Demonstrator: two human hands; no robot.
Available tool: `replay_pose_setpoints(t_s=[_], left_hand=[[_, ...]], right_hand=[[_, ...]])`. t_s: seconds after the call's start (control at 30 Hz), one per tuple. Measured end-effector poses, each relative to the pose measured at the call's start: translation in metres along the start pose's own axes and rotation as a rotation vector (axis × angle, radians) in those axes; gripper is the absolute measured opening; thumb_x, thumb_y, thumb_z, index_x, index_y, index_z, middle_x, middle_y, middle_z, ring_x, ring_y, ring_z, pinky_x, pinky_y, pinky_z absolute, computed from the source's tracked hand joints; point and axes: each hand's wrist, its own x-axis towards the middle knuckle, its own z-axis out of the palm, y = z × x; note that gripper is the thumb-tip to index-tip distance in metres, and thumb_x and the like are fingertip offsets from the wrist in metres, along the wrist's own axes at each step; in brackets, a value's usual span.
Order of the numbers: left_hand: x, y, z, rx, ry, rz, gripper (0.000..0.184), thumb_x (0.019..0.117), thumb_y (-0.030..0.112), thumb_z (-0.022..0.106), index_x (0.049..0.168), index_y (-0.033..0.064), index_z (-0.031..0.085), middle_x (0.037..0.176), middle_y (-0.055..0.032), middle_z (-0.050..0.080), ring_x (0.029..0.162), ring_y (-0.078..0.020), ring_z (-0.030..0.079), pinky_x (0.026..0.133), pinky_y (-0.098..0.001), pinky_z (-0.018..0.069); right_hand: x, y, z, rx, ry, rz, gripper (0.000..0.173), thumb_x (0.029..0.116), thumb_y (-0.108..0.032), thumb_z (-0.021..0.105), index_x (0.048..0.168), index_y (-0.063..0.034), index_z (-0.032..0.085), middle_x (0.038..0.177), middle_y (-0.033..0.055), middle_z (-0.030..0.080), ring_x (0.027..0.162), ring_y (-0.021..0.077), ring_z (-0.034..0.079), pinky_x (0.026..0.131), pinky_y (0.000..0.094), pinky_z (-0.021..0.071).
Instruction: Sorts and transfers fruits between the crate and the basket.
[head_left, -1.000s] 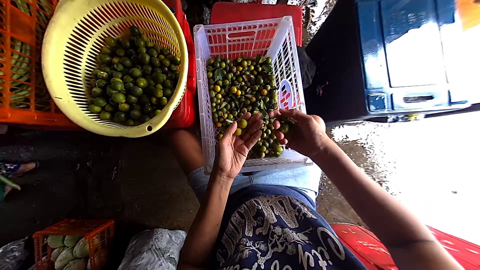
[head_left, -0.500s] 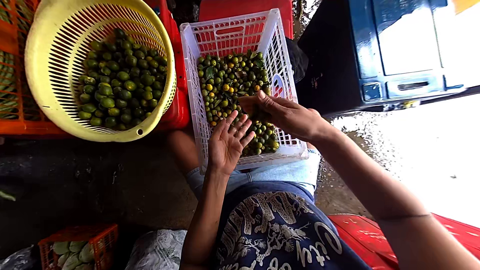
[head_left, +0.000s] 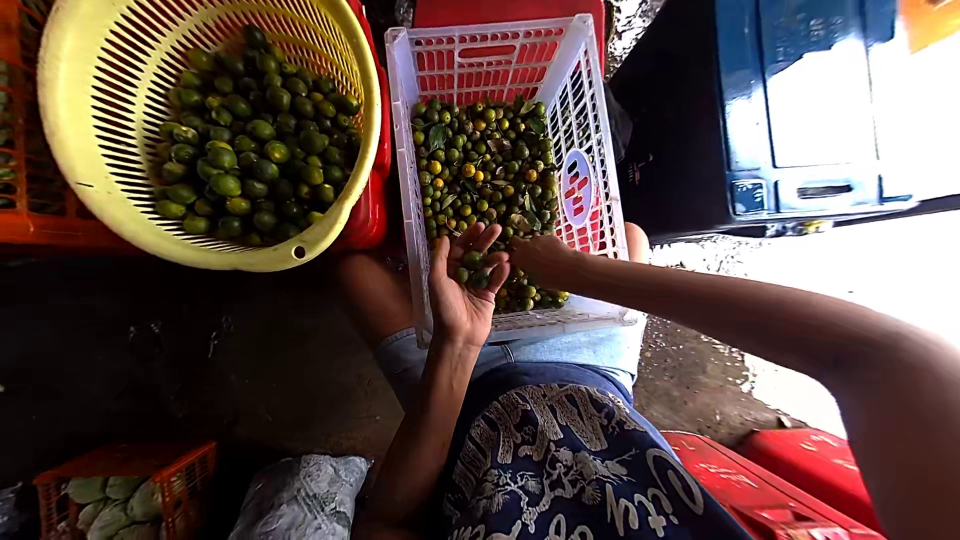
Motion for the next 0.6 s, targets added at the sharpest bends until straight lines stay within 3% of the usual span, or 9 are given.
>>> replay_pose_setpoints(t_s=[0.03, 0.1, 0.23, 0.3, 0.37, 0.43, 0.5, 0.53, 0.6], left_hand=[[0.0, 0.001, 0.0, -0.03, -0.039, -0.029, 0.062, 0.1094, 0.049, 0.023, 0.119, 0.0104, 0.071, 0.12, -0.0113, 0.073, 0.097, -0.0211, 0.075, 0.076, -0.0327, 0.0622], [-0.001, 0.001, -0.002, -0.097, -0.084, -0.077, 0.075, 0.1065, 0.059, 0.016, 0.133, 0.0074, 0.065, 0.137, -0.0151, 0.064, 0.122, -0.029, 0.066, 0.097, -0.0436, 0.0568], [-0.002, 0.002, -0.005, -0.121, -0.184, -0.061, 0.08, 0.1042, 0.062, 0.009, 0.148, 0.0108, 0.052, 0.154, -0.0118, 0.049, 0.139, -0.0277, 0.052, 0.111, -0.0485, 0.0454], [-0.003, 0.002, -0.006, -0.134, -0.215, -0.021, 0.076, 0.1058, 0.058, 0.01, 0.149, 0.011, 0.052, 0.154, -0.0109, 0.05, 0.137, -0.0261, 0.053, 0.11, -0.0459, 0.0472], [-0.003, 0.002, -0.007, -0.143, -0.233, -0.003, 0.069, 0.108, 0.051, 0.013, 0.147, 0.0099, 0.053, 0.152, -0.0112, 0.052, 0.135, -0.0253, 0.056, 0.108, -0.0426, 0.0493], [-0.003, 0.001, -0.005, -0.154, -0.201, 0.016, 0.059, 0.1103, 0.042, 0.022, 0.136, 0.006, 0.061, 0.142, -0.0151, 0.06, 0.129, -0.0277, 0.061, 0.104, -0.0416, 0.053], [-0.006, 0.003, 0.001, -0.156, -0.134, 0.06, 0.041, 0.1091, 0.025, 0.034, 0.121, 0.0033, 0.066, 0.125, -0.0171, 0.068, 0.116, -0.0294, 0.068, 0.098, -0.0425, 0.057], [-0.009, 0.009, 0.007, -0.131, -0.132, 0.101, 0.033, 0.1075, 0.016, 0.037, 0.119, 0.0033, 0.066, 0.12, -0.0158, 0.069, 0.111, -0.028, 0.07, 0.097, -0.0413, 0.0576], [-0.021, 0.034, 0.021, 0.052, -0.239, 0.274, 0.029, 0.1048, 0.004, 0.037, 0.121, 0.0059, 0.061, 0.12, -0.0102, 0.066, 0.115, -0.023, 0.067, 0.103, -0.0376, 0.054]], right_hand=[[-0.002, -0.004, 0.003, -0.035, -0.009, 0.017, 0.038, 0.0917, 0.012, 0.06, 0.128, 0.0022, 0.064, 0.136, 0.027, 0.055, 0.109, 0.0485, 0.063, 0.084, 0.0618, 0.0553], [-0.001, -0.01, 0.006, -0.101, -0.026, 0.057, 0.043, 0.0936, 0.013, 0.057, 0.134, 0.0012, 0.061, 0.137, 0.0268, 0.054, 0.109, 0.0476, 0.063, 0.084, 0.058, 0.0554], [0.006, 0.0, 0.012, -0.164, -0.037, 0.016, 0.046, 0.0873, 0.015, 0.065, 0.132, 0.0036, 0.061, 0.143, 0.0245, 0.05, 0.116, 0.0494, 0.059, 0.081, 0.059, 0.0568], [0.001, 0.003, 0.009, -0.126, -0.092, 0.052, 0.037, 0.0902, 0.013, 0.064, 0.127, 0.0054, 0.063, 0.14, 0.0256, 0.052, 0.118, 0.0497, 0.058, 0.086, 0.0608, 0.0557], [-0.001, 0.008, 0.015, -0.067, -0.07, 0.094, 0.031, 0.0926, 0.01, 0.063, 0.123, 0.005, 0.064, 0.133, 0.0263, 0.058, 0.112, 0.0486, 0.063, 0.087, 0.0614, 0.056], [0.0, 0.01, 0.02, -0.064, -0.042, 0.125, 0.031, 0.0916, 0.012, 0.063, 0.122, 0.0065, 0.063, 0.126, 0.0274, 0.06, 0.107, 0.0477, 0.066, 0.085, 0.0608, 0.0568], [0.004, 0.008, 0.023, -0.078, -0.049, 0.161, 0.034, 0.0927, 0.012, 0.061, 0.126, 0.0078, 0.06, 0.131, 0.0283, 0.057, 0.109, 0.0479, 0.065, 0.085, 0.0592, 0.0569], [0.005, 0.004, 0.021, -0.072, -0.069, 0.18, 0.036, 0.0934, 0.011, 0.061, 0.13, 0.0089, 0.059, 0.139, 0.0283, 0.052, 0.113, 0.0484, 0.062, 0.088, 0.0588, 0.056], [-0.001, -0.003, 0.013, -0.042, -0.095, 0.209, 0.032, 0.0955, 0.011, 0.059, 0.127, 0.0107, 0.06, 0.145, 0.0286, 0.048, 0.119, 0.0492, 0.059, 0.093, 0.0592, 0.0542]])
